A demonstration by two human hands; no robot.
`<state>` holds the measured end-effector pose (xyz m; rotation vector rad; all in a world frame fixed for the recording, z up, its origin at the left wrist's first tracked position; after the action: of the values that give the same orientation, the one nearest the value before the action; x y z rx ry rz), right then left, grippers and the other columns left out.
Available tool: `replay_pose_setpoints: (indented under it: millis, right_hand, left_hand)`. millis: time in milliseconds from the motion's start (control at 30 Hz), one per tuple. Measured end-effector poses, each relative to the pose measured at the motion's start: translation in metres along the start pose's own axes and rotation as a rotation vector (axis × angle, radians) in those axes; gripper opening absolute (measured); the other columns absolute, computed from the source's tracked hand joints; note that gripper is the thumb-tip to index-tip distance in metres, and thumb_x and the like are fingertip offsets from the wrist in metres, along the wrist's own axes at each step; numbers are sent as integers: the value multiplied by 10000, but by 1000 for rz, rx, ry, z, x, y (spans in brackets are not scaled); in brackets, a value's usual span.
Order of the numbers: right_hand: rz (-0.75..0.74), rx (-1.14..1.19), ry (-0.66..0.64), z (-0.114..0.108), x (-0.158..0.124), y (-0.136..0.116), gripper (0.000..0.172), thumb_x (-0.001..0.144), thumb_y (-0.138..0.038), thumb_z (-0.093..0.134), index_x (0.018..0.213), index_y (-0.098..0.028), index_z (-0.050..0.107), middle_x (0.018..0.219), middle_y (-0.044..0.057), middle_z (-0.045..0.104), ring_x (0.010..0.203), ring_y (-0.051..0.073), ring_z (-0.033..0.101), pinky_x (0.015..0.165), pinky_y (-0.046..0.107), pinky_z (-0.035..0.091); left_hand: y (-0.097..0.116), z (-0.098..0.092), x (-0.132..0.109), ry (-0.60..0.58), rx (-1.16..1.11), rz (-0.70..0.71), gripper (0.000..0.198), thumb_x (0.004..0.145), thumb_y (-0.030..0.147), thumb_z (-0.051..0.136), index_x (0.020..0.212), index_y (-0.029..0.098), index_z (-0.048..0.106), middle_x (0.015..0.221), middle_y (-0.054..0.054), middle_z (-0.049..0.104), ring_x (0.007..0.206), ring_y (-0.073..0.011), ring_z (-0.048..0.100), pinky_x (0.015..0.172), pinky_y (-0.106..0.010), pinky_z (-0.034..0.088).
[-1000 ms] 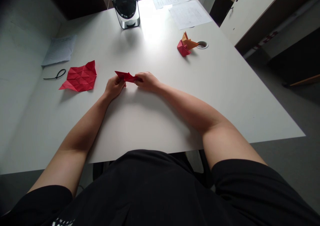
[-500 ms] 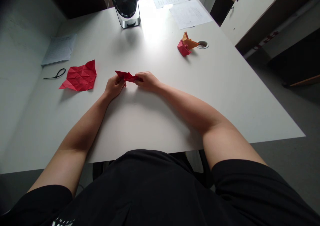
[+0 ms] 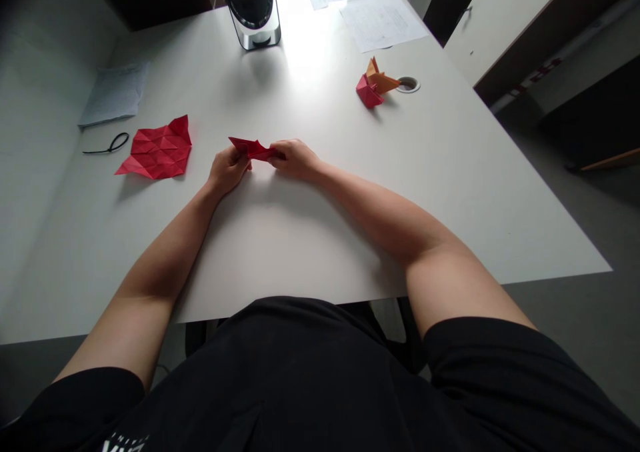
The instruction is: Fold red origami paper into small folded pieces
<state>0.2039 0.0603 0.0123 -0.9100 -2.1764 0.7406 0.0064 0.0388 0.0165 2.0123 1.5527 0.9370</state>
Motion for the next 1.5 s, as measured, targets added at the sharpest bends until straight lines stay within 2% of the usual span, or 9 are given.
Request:
replay_pose_setpoints:
  millis: [633, 1100, 1500]
  right_hand:
    - [0, 0, 11, 2, -1, 4, 301, 874, -407, 557, 755, -132, 590, 660, -20, 485, 664, 91, 386, 633, 248, 281]
    - [20, -1, 3, 1, 0, 4, 189, 813, -307, 551, 725, -145, 588, 665, -18, 508, 633, 95, 363, 622, 254, 271]
    - [7, 13, -12, 1, 0, 4, 165, 797, -294, 544, 705, -160, 571, 671, -22, 495, 620, 96, 372, 609, 241, 285]
  left_hand:
    - [-1, 0, 0, -1, -20, 12, 251, 914, 374, 555, 813, 161, 640, 645, -6, 626, 637, -134, 586, 633, -255, 420]
    - [0, -1, 0, -17, 34, -2, 281, 910, 387, 528, 782, 171, 655, 689, -22, 674, 610, -136, 564, 611, -259, 398]
    - [-2, -1, 0, -39, 34, -1, 284, 900, 398, 513, 777, 181, 647, 698, -24, 676, 609, -148, 569, 620, -274, 390]
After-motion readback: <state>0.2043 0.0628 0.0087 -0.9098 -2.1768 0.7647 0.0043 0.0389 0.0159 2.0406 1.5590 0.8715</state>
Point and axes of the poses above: each hand's wrist, its own x-axis towards the middle knuckle, its own z-axis out of the palm, y = z × x, the point moved 4 cm from there along x, towards the middle knuckle
